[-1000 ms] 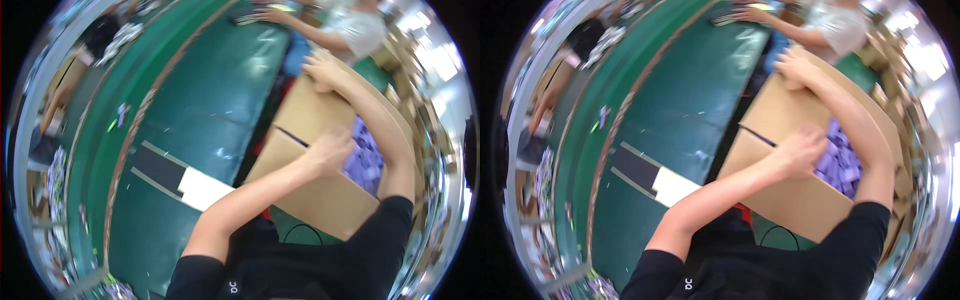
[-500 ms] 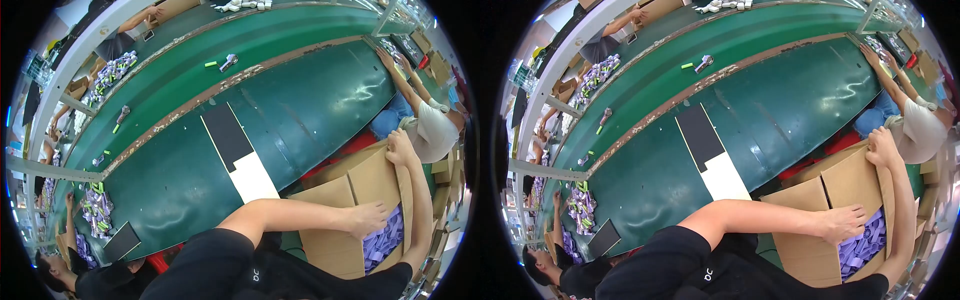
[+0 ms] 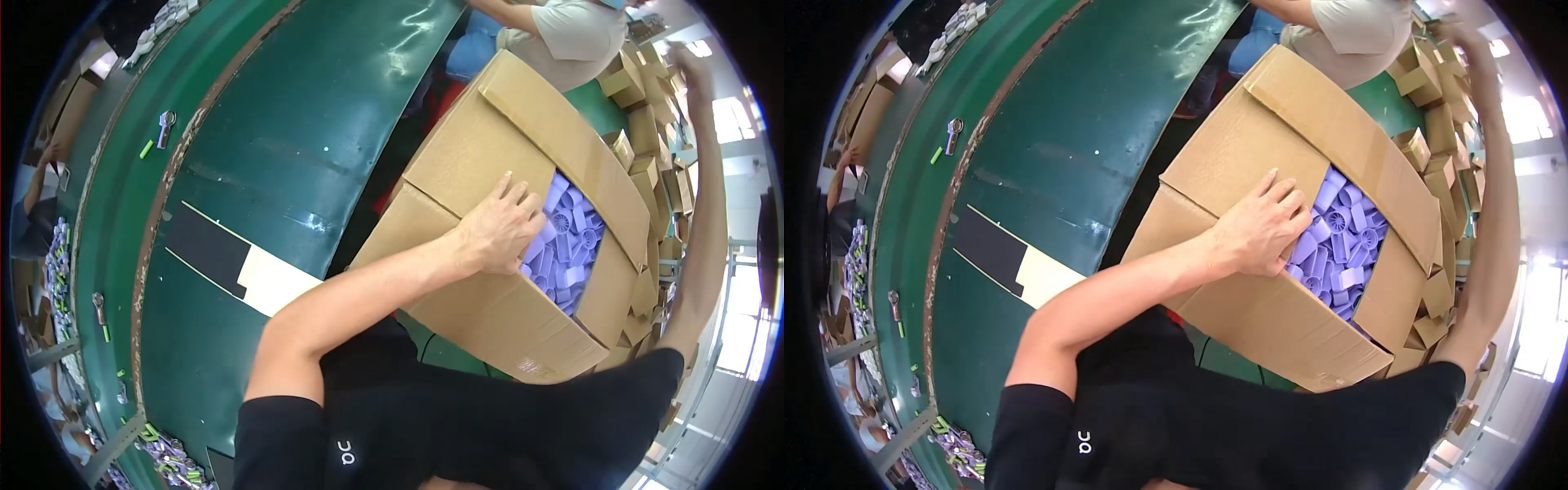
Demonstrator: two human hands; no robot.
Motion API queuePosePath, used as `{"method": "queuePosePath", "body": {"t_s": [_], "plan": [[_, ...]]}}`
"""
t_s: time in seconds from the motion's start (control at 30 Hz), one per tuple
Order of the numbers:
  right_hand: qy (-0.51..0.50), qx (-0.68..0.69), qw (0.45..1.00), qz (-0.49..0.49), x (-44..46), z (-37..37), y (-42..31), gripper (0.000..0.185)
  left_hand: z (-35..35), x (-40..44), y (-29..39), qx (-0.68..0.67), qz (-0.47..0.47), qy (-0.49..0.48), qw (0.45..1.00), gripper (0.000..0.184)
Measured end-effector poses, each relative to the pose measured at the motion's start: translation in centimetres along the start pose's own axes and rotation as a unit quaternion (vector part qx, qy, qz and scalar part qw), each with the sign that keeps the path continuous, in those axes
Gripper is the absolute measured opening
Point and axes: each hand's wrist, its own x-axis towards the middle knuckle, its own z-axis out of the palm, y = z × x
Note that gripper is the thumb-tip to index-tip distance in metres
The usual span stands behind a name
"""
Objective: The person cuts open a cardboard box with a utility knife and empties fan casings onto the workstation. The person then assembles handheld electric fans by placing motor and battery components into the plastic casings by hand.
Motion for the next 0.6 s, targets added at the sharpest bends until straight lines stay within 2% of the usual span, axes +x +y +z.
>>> {"method": "queuePosePath", "body": {"t_s": [0.1,0.13,0.2,0.23,0.3,0.4,0.47,0.53,0.6], "plan": [[0.061,0.03,0.996,-0.064,-4.6,0.2,-4.7,0.016,0.4,-0.1,1.2,-0.002,0.007,-0.005,1.0,0.05],[0.046,0.054,0.997,-0.039,-5.8,1.4,-7.7,0.015,0.1,0.1,1.0,-0.003,0.007,-0.002,1.0,0.049],[-0.029,0.13,0.986,0.1,-8.3,3.9,-13.3,0.021,-0.1,-0.3,1.5,-0.02,0.001,-0.007,1.0,0.047],[-0.022,0.123,0.986,0.109,-10.3,3.8,-14.6,0.024,0.1,-0.3,1.6,0.012,0.038,0.071,0.997,0.039],[0.001,0.096,0.986,0.134,-13.7,2.6,-16.3,0.029,-0.2,0.1,1.9,0.008,0.053,0.082,0.995,0.034],[0.122,0.039,0.951,0.283,-19.9,-0.7,-15.1,0.033,-1.9,1.6,1.1,0.0,0.118,0.148,0.982,0.03],[0.088,-0.127,0.927,0.342,-25.2,-3.0,-11.7,0.031,-4.9,1.9,1.8,-0.015,0.055,0.082,0.995,0.027],[0.055,-0.246,0.886,0.389,-30.8,-3.1,-7.6,0.032,-4.5,2.0,1.3,-0.008,0.074,0.132,0.988,0.024],[0.006,-0.274,0.858,0.434,-35.9,-1.0,-5.5,0.05,-3.8,1.7,1.4,-0.007,0.102,0.15,0.983,0.022]]}}
